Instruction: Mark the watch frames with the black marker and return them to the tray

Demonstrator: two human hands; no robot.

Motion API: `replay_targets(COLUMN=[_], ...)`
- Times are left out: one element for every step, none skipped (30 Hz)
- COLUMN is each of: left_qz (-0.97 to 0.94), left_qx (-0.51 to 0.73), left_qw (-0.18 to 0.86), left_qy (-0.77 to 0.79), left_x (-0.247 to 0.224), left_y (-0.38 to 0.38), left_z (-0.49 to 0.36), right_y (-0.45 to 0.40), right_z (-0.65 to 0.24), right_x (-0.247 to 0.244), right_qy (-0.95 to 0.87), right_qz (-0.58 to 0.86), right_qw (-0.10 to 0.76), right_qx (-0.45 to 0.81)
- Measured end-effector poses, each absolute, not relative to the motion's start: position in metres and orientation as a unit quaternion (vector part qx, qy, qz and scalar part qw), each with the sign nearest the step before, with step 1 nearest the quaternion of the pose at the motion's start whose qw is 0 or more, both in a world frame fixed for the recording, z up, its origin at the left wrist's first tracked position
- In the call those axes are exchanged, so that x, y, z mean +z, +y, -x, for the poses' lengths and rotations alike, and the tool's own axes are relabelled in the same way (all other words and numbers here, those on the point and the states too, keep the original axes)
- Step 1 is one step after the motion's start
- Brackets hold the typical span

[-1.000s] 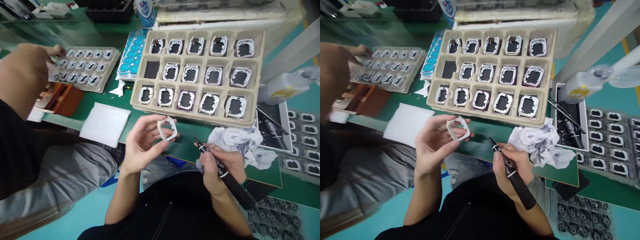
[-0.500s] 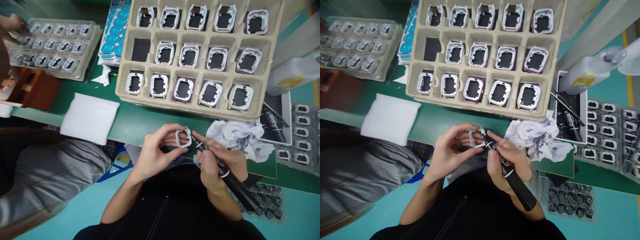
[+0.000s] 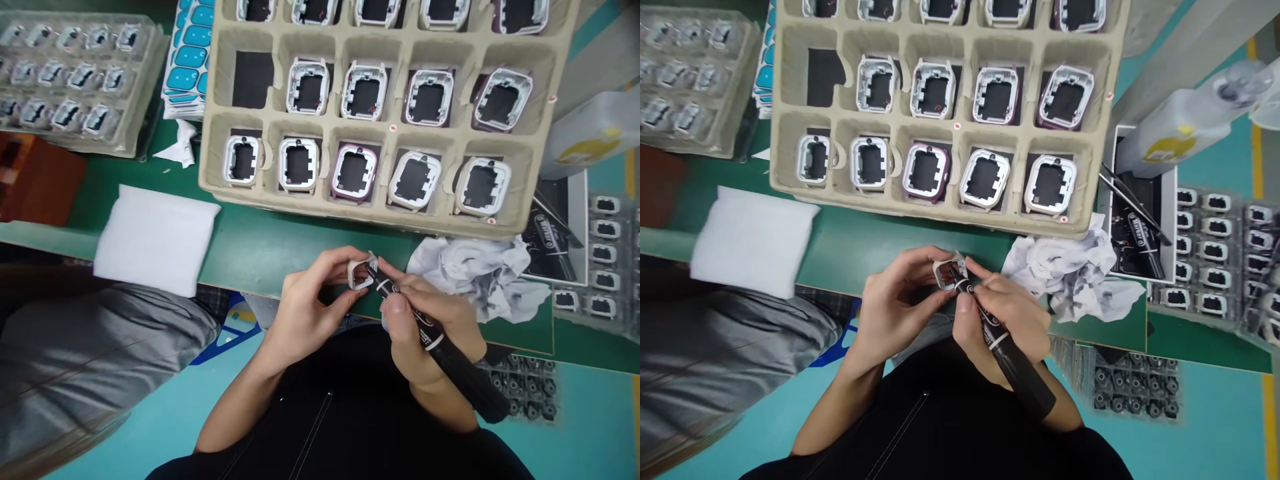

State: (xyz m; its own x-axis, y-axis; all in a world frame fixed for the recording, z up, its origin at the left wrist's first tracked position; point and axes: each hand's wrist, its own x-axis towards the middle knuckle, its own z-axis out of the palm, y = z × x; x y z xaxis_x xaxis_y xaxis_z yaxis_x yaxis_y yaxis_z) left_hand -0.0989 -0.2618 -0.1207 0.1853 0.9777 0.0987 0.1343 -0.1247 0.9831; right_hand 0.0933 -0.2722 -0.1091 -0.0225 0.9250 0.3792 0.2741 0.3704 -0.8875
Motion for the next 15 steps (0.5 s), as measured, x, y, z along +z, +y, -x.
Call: replay_targets(left_qz=[-0.609,-0.612,-0.615,-0.618,-0.620,-0.622,-0.623,-0.623,-0.623,-0.624,-0.625,-0.627,-0.630,-0.635,-0.642], left_qx=[0.443,0.444,0.444,0.444,0.445,0.446,0.447,0.447,0.448,0.447,0.446,0.444,0.443,0.442,0.440], left_qw=[0.470,0.465,0.460,0.456,0.453,0.451,0.449,0.447,0.445,0.442,0.440,0.436,0.431,0.423,0.413], left_qy=[0.461,0.461,0.461,0.461,0.460,0.459,0.459,0.460,0.462,0.464,0.466,0.468,0.470,0.471,0.473], left_x=[-0.1205,-0.1202,-0.1198,-0.1194,-0.1190,-0.1186,-0.1184,-0.1184,-0.1185,-0.1189,-0.1194,-0.1200,-0.1208,-0.1215,-0.1222], left_y=[-0.2619,-0.2619,-0.2620,-0.2621,-0.2622,-0.2624,-0.2627,-0.2631,-0.2636,-0.2641,-0.2647,-0.2653,-0.2659,-0.2665,-0.2671], left_z=[0.0984,0.0978,0.0973,0.0968,0.0963,0.0959,0.0956,0.0953,0.0950,0.0948,0.0946,0.0945,0.0944,0.0945,0.0947], right_y=[-0.2720,-0.2720,-0.2721,-0.2723,-0.2725,-0.2727,-0.2728,-0.2728,-0.2728,-0.2726,-0.2725,-0.2723,-0.2722,-0.2721,-0.2720], right_z=[-0.0921,-0.0911,-0.0904,-0.0899,-0.0897,-0.0898,-0.0902,-0.0907,-0.0913,-0.0919,-0.0924,-0.0927,-0.0926,-0.0921,-0.0911], right_x=[-0.1090,-0.1090,-0.1090,-0.1091,-0.1093,-0.1095,-0.1098,-0.1100,-0.1102,-0.1103,-0.1103,-0.1102,-0.1101,-0.1101,-0.1102], right_qy=[-0.645,-0.645,-0.645,-0.642,-0.640,-0.638,-0.637,-0.639,-0.637,-0.636,-0.636,-0.635,-0.634,-0.632,-0.629], right_qz=[0.465,0.464,0.463,0.465,0.468,0.469,0.469,0.469,0.468,0.467,0.467,0.468,0.468,0.468,0.468], right_qw=[0.522,0.526,0.528,0.529,0.529,0.530,0.530,0.527,0.530,0.532,0.533,0.532,0.532,0.533,0.536], right_qx=[0.308,0.303,0.301,0.301,0.303,0.303,0.304,0.307,0.306,0.305,0.306,0.308,0.310,0.312,0.313])
